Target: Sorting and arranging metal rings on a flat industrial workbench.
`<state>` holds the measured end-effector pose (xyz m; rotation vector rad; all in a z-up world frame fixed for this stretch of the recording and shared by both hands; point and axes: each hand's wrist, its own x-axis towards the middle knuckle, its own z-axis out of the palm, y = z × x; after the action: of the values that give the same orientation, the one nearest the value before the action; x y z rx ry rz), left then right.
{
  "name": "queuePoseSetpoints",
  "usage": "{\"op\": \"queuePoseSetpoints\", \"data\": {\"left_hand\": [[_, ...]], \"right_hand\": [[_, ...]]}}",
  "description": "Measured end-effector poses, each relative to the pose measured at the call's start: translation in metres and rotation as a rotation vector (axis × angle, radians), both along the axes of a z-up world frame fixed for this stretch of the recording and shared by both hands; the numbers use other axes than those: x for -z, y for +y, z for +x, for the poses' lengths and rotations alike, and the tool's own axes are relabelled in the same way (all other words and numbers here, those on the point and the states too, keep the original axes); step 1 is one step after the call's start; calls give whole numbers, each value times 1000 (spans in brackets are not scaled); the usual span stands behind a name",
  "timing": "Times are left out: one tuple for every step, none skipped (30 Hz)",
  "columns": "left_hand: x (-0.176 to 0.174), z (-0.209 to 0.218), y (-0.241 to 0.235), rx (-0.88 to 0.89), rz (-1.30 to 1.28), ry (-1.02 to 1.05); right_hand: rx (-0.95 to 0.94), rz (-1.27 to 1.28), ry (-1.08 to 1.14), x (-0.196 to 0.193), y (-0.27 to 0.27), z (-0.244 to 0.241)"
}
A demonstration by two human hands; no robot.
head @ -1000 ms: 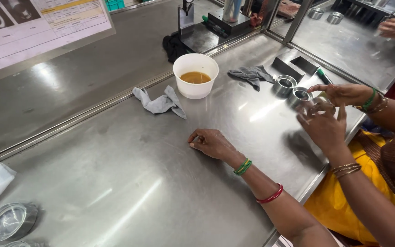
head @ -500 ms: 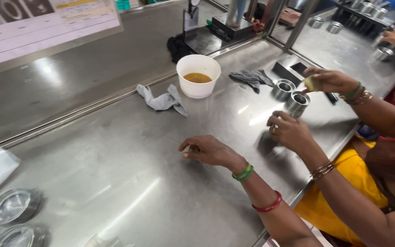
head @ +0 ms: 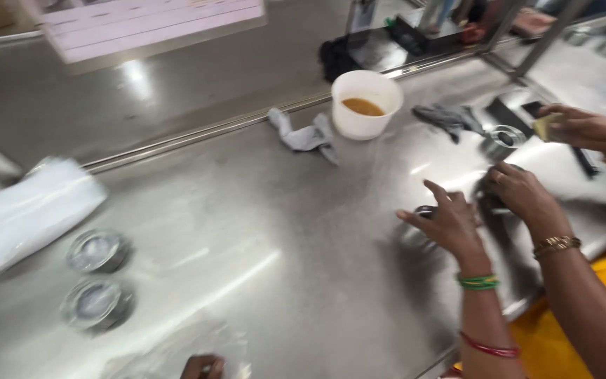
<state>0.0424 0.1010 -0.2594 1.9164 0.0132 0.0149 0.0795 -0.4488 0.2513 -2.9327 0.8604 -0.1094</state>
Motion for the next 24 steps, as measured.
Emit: {"op": "queuePoseSetpoints", "data": {"left_hand": [[-86, 15, -22, -33, 10, 2], [-185, 3, -43, -30, 150, 130], [-291, -34, -61, -39, 277, 265], [-332, -36, -69, -82, 276, 273], [-371, -41, -78, -46, 250, 287], [-409, -43, -88, -11, 221, 298], [-421, -44, -94, -54, 221, 311], [-432, -44, -101, -43, 198, 302], [-443, -45, -106, -25, 180, 296], [-449, -47, -106, -60, 185, 312], [-453, -46, -108, -49, 174, 303], [-458, -45, -110, -38, 163, 293], [-459, -48, -111, -57, 160, 305], [-461, -51, -114, -38, 203, 327], [-464, -49, -114, -15, 251, 338], [-463, -53, -113, -32, 252, 341], [-463, -54, -112, -25, 244, 315], [-463, -54, -111, -19, 237, 289], [-464, -57, -108, -33, 243, 286], [-464, -59, -104, -45, 233, 167], [-464, -62, -102, -53, 218, 50], [-471, -63, -99, -62, 221, 48], [-477, -63, -97, -88, 222, 33], [-483, -63, -96, -114, 222, 18]], "right_hand": [[-33, 10, 2, 9, -2, -6], [-60, 126, 67, 17, -3, -12], [-98, 234, 137, 24, -6, -14], [-140, 236, 145, 27, 9, -16], [-208, 196, 114, 31, 23, -19], [-276, 158, 83, 35, 37, -23], [-319, 164, 93, 35, 60, -25], [-344, 221, 79, 34, 83, -29], [-360, 284, 70, 33, 106, -39], [-394, 295, 86, 31, 124, -37], [-420, 445, 104, 29, 141, -38], [-445, 596, 125, 26, 157, -39], [-461, 597, 141, 23, 167, -38], [-495, 863, 215, 20, 177, -37], [-525, 1132, 278, 16, 189, -33], [-539, 1135, 286, 14, 200, -31], [-593, 1288, 331, 12, 213, -28], [-645, 1442, 378, 9, 225, -24], [-661, 1447, 382, 9, 236, -23], [-701, 1364, 425, 10, 247, -21], [-732, 1276, 466, 9, 255, -21], [-743, 1277, 469, 25, 253, -18], [-760, 1140, 440, 40, 250, -15], [-775, 1003, 409, 55, 246, -11]]}}
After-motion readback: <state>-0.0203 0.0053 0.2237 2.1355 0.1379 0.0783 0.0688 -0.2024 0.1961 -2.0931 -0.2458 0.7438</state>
